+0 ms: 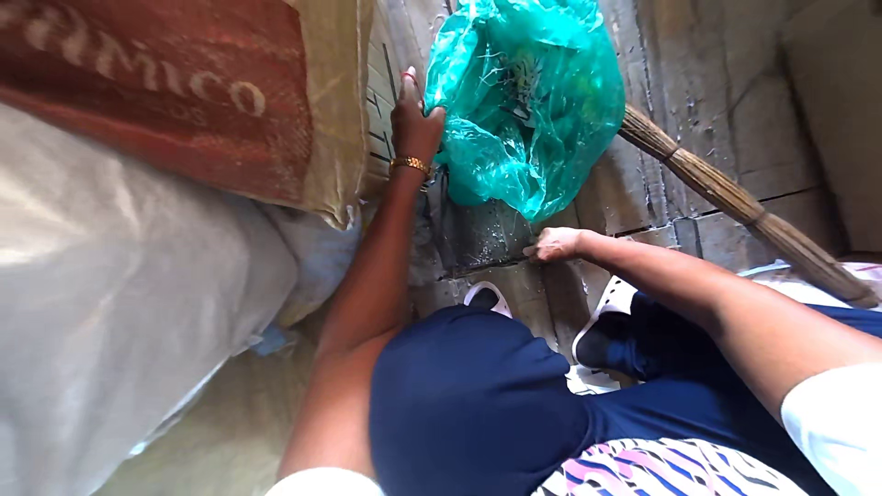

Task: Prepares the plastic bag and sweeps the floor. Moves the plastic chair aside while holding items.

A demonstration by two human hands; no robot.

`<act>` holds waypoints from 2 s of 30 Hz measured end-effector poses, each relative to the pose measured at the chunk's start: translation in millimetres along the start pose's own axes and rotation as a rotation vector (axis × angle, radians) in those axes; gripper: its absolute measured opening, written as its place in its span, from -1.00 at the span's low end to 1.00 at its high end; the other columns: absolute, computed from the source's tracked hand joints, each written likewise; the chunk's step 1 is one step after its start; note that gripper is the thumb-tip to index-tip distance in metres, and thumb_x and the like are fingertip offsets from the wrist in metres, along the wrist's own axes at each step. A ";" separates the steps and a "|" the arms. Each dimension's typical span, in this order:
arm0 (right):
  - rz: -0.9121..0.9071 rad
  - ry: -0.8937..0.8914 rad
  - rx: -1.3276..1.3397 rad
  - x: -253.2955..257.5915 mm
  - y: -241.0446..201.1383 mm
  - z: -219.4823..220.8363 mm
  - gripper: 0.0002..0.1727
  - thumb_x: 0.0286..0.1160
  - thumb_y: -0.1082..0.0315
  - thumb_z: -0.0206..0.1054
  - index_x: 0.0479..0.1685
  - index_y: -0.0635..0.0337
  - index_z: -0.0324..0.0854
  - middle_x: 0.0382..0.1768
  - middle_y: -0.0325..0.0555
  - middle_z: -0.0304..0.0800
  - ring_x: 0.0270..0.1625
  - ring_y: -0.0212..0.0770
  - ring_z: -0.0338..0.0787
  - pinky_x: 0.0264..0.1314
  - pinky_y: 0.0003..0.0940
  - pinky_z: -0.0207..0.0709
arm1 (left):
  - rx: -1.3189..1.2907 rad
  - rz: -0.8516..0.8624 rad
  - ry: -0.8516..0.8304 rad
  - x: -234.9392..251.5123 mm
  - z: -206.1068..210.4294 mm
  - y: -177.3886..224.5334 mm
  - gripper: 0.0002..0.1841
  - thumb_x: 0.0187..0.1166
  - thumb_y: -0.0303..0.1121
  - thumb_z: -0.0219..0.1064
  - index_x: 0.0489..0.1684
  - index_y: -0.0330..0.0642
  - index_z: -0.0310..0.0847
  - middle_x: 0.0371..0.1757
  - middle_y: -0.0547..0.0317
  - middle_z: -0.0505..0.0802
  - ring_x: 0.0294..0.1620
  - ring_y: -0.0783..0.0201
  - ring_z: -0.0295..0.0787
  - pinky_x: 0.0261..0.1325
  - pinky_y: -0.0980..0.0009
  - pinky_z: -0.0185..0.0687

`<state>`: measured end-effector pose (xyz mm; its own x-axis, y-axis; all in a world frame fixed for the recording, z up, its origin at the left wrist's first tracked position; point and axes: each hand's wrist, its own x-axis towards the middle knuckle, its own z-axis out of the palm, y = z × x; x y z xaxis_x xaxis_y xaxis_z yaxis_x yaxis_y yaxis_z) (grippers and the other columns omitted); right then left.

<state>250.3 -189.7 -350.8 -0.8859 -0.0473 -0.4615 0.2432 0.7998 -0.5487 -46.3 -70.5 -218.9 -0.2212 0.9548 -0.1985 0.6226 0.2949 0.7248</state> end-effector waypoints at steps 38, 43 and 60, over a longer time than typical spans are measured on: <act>0.119 -0.010 0.108 15.3 -29.9 -23.4 -0.51 0.59 0.68 0.19 0.45 0.16 0.65 0.53 0.34 0.49 0.42 0.45 0.62 0.28 0.33 0.59 | -0.036 0.019 -0.004 -2.0 -2.0 -0.4 -0.24 0.53 -0.48 0.25 0.82 -0.37 0.07 0.72 -0.23 0.45 0.61 0.01 0.53 0.59 0.16 0.42; 0.063 0.114 0.126 5.4 -22.2 -7.7 -0.70 0.60 0.67 0.18 0.16 0.37 0.75 0.31 0.31 0.66 0.30 0.36 0.71 0.19 0.23 0.64 | -0.023 -0.002 -0.006 -2.1 -0.7 -0.2 -0.23 0.54 -0.46 0.25 0.83 -0.34 0.07 0.66 -0.23 0.52 0.46 -0.01 0.64 0.48 0.14 0.51; 0.314 0.258 0.697 8.6 -3.6 -54.6 -0.85 0.46 0.61 0.43 -0.08 0.52 0.79 -0.08 0.32 0.86 0.04 0.21 0.85 0.33 0.12 0.59 | -0.001 0.018 -0.008 -1.8 0.4 -0.8 -0.26 0.55 -0.46 0.25 0.81 -0.38 0.09 0.58 -0.29 0.58 0.40 -0.02 0.67 0.45 0.15 0.51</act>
<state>220.3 -160.4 -314.7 -0.7777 0.3253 -0.5380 0.6113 0.1913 -0.7680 -46.0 -72.4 -219.4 -0.2035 0.9604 -0.1905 0.6255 0.2772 0.7293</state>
